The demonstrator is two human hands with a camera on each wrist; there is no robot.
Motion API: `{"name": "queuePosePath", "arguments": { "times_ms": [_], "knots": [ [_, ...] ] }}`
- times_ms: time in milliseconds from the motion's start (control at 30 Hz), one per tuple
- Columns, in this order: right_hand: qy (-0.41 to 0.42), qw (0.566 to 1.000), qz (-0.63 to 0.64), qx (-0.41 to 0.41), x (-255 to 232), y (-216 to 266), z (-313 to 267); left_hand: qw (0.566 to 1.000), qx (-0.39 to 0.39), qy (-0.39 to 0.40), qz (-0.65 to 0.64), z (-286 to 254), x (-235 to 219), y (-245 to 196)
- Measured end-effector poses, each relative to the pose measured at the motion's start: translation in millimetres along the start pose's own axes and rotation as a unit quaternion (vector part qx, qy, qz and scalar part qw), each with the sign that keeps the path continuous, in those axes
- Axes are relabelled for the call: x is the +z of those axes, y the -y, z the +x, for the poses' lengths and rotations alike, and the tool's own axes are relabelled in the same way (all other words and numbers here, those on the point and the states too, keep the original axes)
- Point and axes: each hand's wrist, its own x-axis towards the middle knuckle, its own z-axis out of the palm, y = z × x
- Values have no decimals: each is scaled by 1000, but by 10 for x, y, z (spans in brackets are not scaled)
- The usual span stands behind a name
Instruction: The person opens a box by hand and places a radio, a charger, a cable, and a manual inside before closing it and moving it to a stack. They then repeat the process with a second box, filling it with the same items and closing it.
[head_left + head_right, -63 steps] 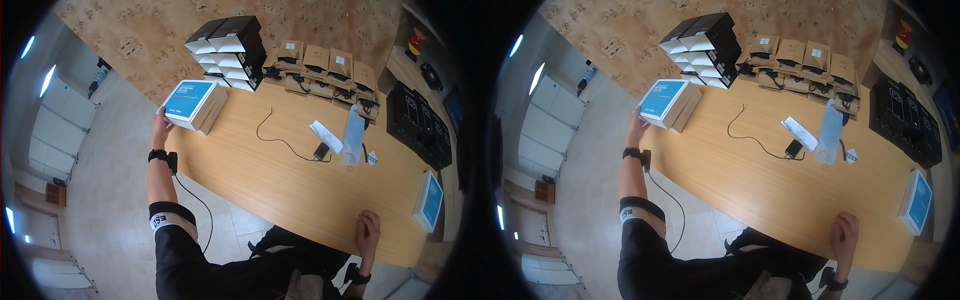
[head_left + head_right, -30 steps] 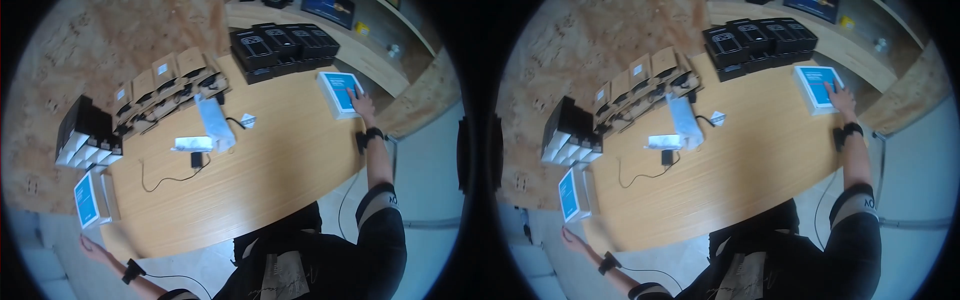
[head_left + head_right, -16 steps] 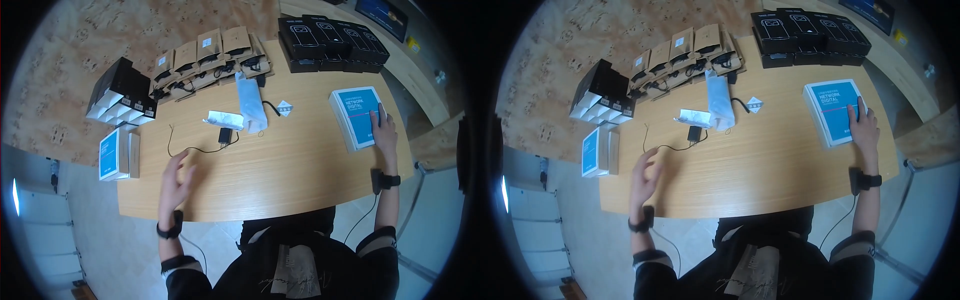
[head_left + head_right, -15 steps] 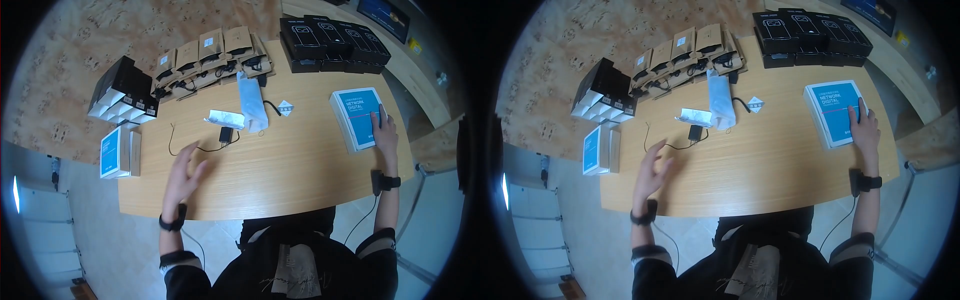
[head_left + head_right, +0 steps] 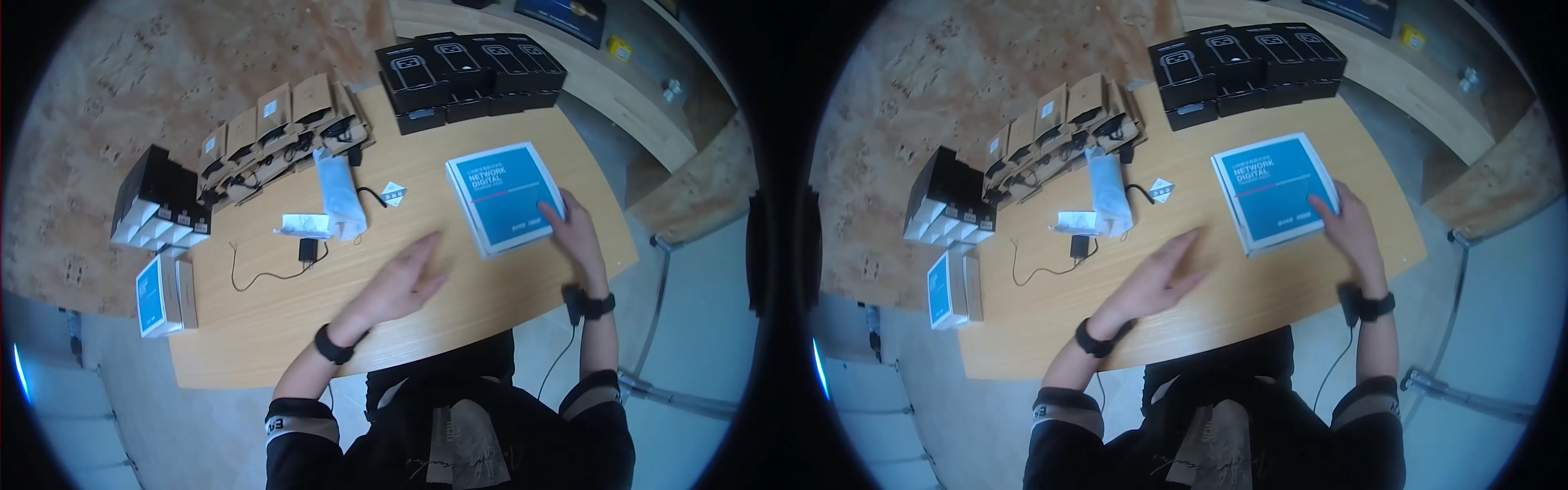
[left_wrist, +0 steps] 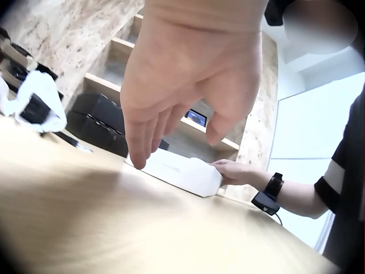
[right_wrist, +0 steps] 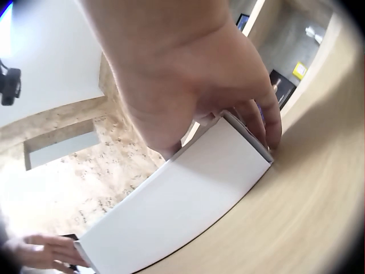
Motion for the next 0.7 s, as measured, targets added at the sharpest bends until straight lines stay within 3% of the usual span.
{"name": "queuePosePath", "arguments": {
  "times_ms": [67,167,200,233,333,367,400,433,467,533,600,700],
  "knots": [
    [38,999,29,3,85,77,-205,999,14,-43,1,73,273,-94],
    [15,997,-23,-74,191,170,-452,989,-15,-100,-105,-6,516,-195],
    [74,995,-58,-38,137,217,-520,989,-22,-102,-106,-90,521,-205],
    [130,987,-94,4,68,257,-604,992,-39,-78,-96,-187,446,-296],
    [205,967,-152,21,-70,583,-816,996,-43,-37,-66,-478,386,-514],
    [212,964,-159,32,-71,589,-869,990,-103,-3,-94,-544,333,-592],
    [175,953,-235,-79,-50,592,-914,979,-163,32,-116,-602,317,-638],
    [138,924,-302,-192,-12,615,-941,977,-170,36,-124,-664,383,-642],
    [145,923,-302,-190,37,705,-953,986,-135,2,-99,-728,457,-625],
    [273,874,-323,-239,97,917,-972,991,-102,-33,-79,-804,592,-644],
    [251,879,-320,-248,212,913,-1035,983,-130,-95,-83,-834,709,-685],
    [229,870,-337,-277,264,1004,-1039,990,-78,-114,-36,-914,841,-592]
  ]
}}
